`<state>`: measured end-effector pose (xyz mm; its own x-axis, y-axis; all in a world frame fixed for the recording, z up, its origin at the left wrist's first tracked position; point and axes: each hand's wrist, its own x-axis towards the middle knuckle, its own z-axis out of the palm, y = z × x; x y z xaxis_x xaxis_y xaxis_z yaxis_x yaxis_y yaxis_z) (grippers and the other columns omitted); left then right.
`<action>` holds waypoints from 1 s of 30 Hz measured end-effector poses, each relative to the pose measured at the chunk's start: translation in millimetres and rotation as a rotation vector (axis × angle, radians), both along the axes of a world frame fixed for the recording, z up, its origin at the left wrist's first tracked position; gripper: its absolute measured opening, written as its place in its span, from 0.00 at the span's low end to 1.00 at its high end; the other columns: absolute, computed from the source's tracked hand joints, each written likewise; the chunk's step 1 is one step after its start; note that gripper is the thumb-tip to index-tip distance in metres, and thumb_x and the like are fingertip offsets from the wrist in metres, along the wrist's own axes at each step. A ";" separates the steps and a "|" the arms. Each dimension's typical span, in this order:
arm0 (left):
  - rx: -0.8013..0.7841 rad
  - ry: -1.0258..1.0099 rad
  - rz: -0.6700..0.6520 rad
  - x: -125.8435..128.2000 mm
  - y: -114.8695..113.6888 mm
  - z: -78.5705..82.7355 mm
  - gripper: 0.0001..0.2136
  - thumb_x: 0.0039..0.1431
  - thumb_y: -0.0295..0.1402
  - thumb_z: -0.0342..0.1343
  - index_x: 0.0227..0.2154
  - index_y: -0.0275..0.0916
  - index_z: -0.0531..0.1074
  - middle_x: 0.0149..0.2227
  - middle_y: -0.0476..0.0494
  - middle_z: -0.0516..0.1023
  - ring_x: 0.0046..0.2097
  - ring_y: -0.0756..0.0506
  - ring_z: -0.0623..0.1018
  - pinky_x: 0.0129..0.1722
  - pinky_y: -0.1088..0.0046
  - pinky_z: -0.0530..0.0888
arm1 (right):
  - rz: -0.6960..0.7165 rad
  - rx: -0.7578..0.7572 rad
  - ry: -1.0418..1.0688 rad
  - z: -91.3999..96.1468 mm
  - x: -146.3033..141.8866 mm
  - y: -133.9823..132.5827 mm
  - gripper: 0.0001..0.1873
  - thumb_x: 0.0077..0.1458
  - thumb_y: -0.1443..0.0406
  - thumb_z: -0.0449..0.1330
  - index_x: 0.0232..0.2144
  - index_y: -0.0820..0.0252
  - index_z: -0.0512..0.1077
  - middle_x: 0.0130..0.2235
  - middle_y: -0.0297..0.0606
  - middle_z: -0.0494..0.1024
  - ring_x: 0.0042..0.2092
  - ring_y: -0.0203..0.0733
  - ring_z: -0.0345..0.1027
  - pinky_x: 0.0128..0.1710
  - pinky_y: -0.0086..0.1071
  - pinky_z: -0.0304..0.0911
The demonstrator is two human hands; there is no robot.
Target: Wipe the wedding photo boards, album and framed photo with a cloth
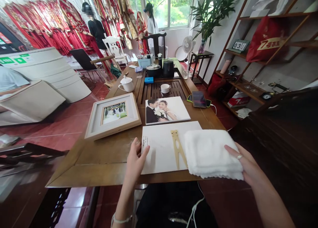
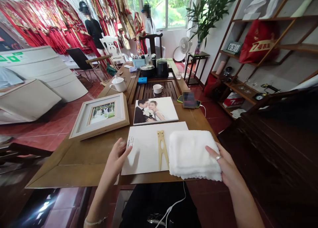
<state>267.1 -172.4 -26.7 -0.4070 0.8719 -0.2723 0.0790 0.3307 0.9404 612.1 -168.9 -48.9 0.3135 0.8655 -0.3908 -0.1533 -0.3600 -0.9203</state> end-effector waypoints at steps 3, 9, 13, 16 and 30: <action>-0.045 -0.183 0.070 -3.4 5.8 10.7 0.35 0.55 0.32 0.62 0.63 0.35 0.54 0.56 0.27 0.71 0.58 0.38 0.72 0.58 0.60 0.68 | 0.097 -0.001 -0.050 1.5 -3.2 6.1 0.25 0.40 0.55 0.71 0.42 0.55 0.73 0.39 0.36 0.81 0.38 0.41 0.74 0.30 0.24 0.69; -0.089 -0.333 0.101 -10.6 10.3 13.4 0.28 0.50 0.28 0.66 0.54 0.31 0.68 0.47 0.31 0.79 0.48 0.41 0.79 0.49 0.67 0.74 | 0.132 -0.018 -0.074 -3.8 1.3 8.5 0.27 0.39 0.56 0.72 0.43 0.58 0.73 0.40 0.38 0.80 0.37 0.42 0.74 0.29 0.26 0.70; 0.035 -0.415 -0.016 -14.1 3.3 13.8 0.26 0.43 0.36 0.70 0.47 0.32 0.73 0.49 0.34 0.78 0.46 0.39 0.80 0.41 0.71 0.77 | 0.125 0.004 -0.037 -6.2 2.4 6.3 0.27 0.38 0.57 0.73 0.42 0.58 0.74 0.39 0.39 0.81 0.38 0.44 0.75 0.30 0.28 0.70; 0.146 -0.427 -0.056 -14.6 -4.9 23.3 0.30 0.44 0.38 0.69 0.51 0.33 0.71 0.54 0.33 0.75 0.50 0.37 0.78 0.41 0.70 0.78 | 0.133 0.006 -0.020 -5.0 -1.7 4.0 0.27 0.38 0.57 0.72 0.42 0.58 0.74 0.40 0.40 0.81 0.39 0.46 0.75 0.31 0.30 0.71; 0.378 0.084 -0.147 0.9 21.3 155.6 0.30 0.40 0.31 0.62 0.53 0.41 0.72 0.42 0.44 0.78 0.31 0.48 0.77 0.22 0.80 0.70 | 0.299 0.160 -0.049 -11.2 -49.2 9.9 0.26 0.42 0.61 0.67 0.46 0.56 0.71 0.42 0.38 0.80 0.43 0.48 0.73 0.40 0.36 0.69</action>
<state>267.9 -151.1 128.9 -0.2778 0.9546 0.1074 0.1812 -0.0577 0.9817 563.0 -159.1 -60.2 0.0514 0.9711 -0.2329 -0.0170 -0.2324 -0.9725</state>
